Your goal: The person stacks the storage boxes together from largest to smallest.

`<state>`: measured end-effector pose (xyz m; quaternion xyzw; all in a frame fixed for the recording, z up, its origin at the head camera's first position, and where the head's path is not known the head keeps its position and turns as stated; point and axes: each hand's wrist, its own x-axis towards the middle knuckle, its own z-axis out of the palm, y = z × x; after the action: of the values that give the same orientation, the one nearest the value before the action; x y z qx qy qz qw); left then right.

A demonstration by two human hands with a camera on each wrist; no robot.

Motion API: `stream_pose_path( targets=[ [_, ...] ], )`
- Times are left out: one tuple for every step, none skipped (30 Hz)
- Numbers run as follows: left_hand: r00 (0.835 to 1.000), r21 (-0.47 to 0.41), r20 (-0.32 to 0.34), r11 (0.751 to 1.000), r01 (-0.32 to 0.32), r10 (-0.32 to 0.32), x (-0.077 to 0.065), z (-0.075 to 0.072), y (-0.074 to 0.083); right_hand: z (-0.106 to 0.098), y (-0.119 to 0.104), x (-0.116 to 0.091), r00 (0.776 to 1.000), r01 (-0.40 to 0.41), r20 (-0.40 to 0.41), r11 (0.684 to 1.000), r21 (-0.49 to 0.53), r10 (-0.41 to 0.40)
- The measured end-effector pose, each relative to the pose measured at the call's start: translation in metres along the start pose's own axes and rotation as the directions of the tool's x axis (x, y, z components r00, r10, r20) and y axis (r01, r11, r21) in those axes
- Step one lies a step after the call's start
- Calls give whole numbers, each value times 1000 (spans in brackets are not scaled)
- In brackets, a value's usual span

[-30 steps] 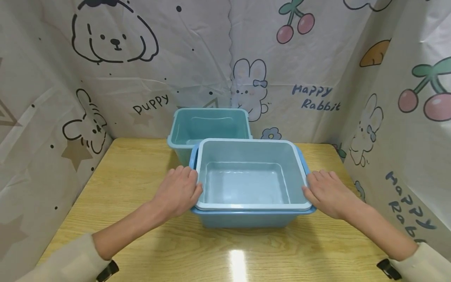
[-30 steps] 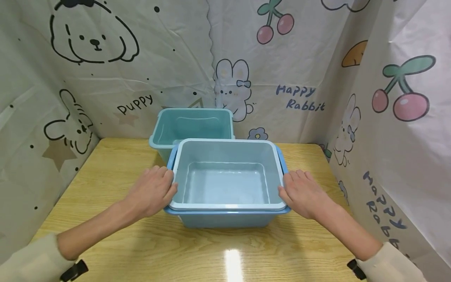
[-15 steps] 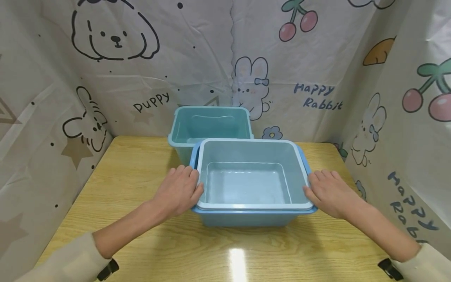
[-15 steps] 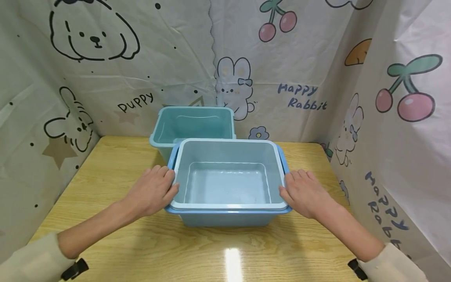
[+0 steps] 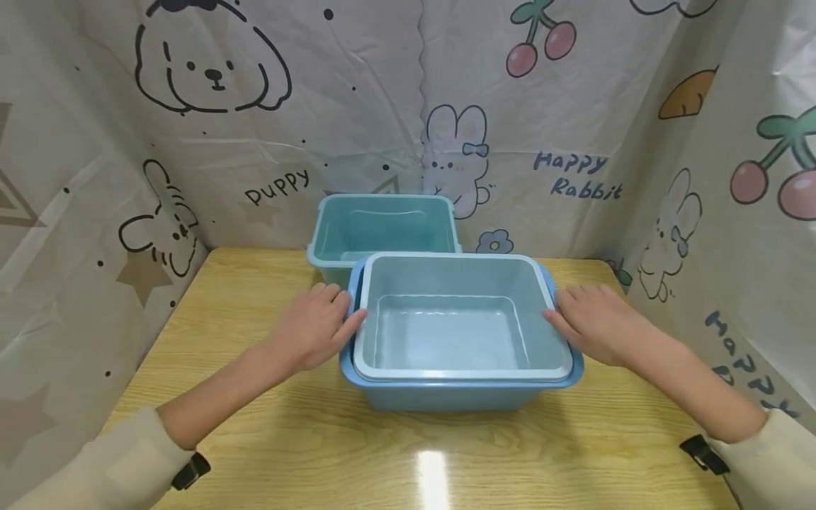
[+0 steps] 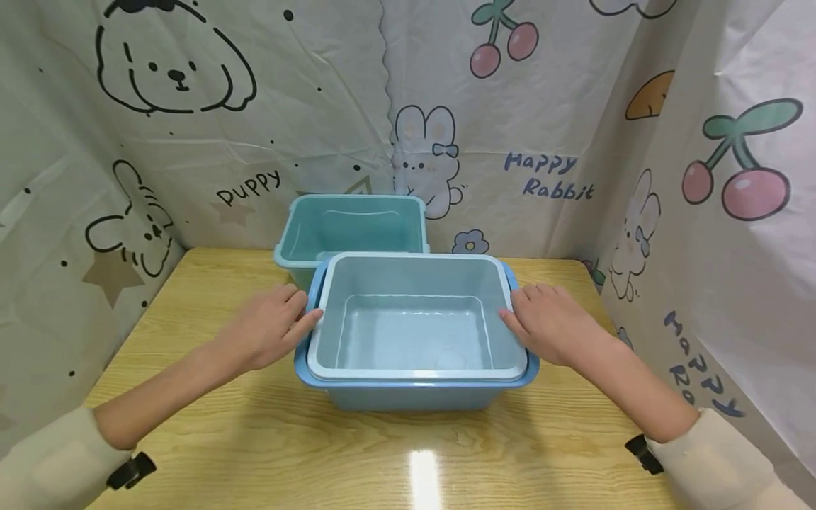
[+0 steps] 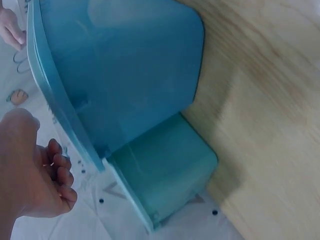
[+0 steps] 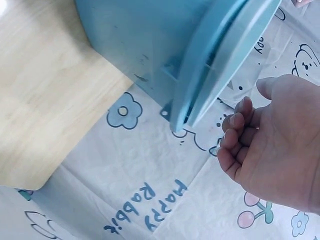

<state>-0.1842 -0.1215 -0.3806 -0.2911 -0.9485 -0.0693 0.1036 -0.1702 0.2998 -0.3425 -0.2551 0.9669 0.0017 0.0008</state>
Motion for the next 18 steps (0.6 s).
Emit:
stream_pose_path(
  targets=[
    [1000, -3, 4, 1000, 11, -11, 1, -1, -4, -2, 0, 3, 1000, 7, -4, 1000, 0, -7],
    [1000, -6, 5, 1000, 20, -20, 3, -3, -7, -4, -1, 6, 1000, 11, -7, 1000, 1, -11],
    [1000, -13, 3, 999, 31, -31, 4, -5, -11, -6, -1, 10, 1000, 19, -12, 1000, 3, -19],
    [999, -14, 4, 999, 41, -41, 5, -6, -15, -7, -2, 13, 1000, 25, -15, 1000, 11, -25],
    [999, -16, 2, 999, 51, -50, 7, -8, -19, -8, -2, 16, 1000, 27, -13, 999, 22, -27],
    [998, -13, 0, 998, 55, -55, 8, -10, -22, -9, -2, 20, 999, 31, -12, 999, 34, -30],
    [998, -2, -2, 998, 59, -59, 10, -11, -26, -11, -3, 23, 999, 34, -13, 998, 47, -33],
    [998, 7, -6, 998, 62, -62, 11, -12, -29, -12, -3, 27, 999, 35, -11, 997, 63, -35],
    [998, 17, -9, 998, 62, -62, 13, -13, -33, -13, -4, 30, 999, 36, -9, 996, 78, -36],
    [998, 28, -5, 998, 63, -63, 14, -15, -36, -14, -5, 34, 999, 34, -6, 995, 90, -34],
    [998, 32, -4, 997, 65, -65, 16, -16, -39, -15, -5, 38, 999, 32, -2, 995, 98, -32],
    [997, 38, -2, 997, 71, -71, 18, -17, -42, -16, -6, 41, 1000, 29, -1, 994, 104, -29],
    [997, 43, 2, 996, 80, -80, 20, -17, -45, -16, -7, 45, 1000, 25, 1, 994, 108, -25],
    [996, 43, 6, 995, 91, -91, 22, -19, -48, -17, -7, 49, 1000, 21, 2, 994, 111, -22],
    [994, 42, 17, 994, 103, -104, 24, -20, -51, -17, -8, 52, 1000, 15, 3, 993, 114, -15],
    [992, 43, 30, 992, 118, -120, 26, -21, -53, -18, -8, 56, 1000, 10, 4, 993, 118, -10],
    [991, 47, 42, 991, 129, -131, 28, -22, -56, -18, -8, 60, 1000, 4, 3, 992, 123, -5],
    [988, 51, 55, 989, 140, -143, 30, -23, -59, -18, -8, 63, 1000, 0, 1, 992, 126, 0]
  ],
)
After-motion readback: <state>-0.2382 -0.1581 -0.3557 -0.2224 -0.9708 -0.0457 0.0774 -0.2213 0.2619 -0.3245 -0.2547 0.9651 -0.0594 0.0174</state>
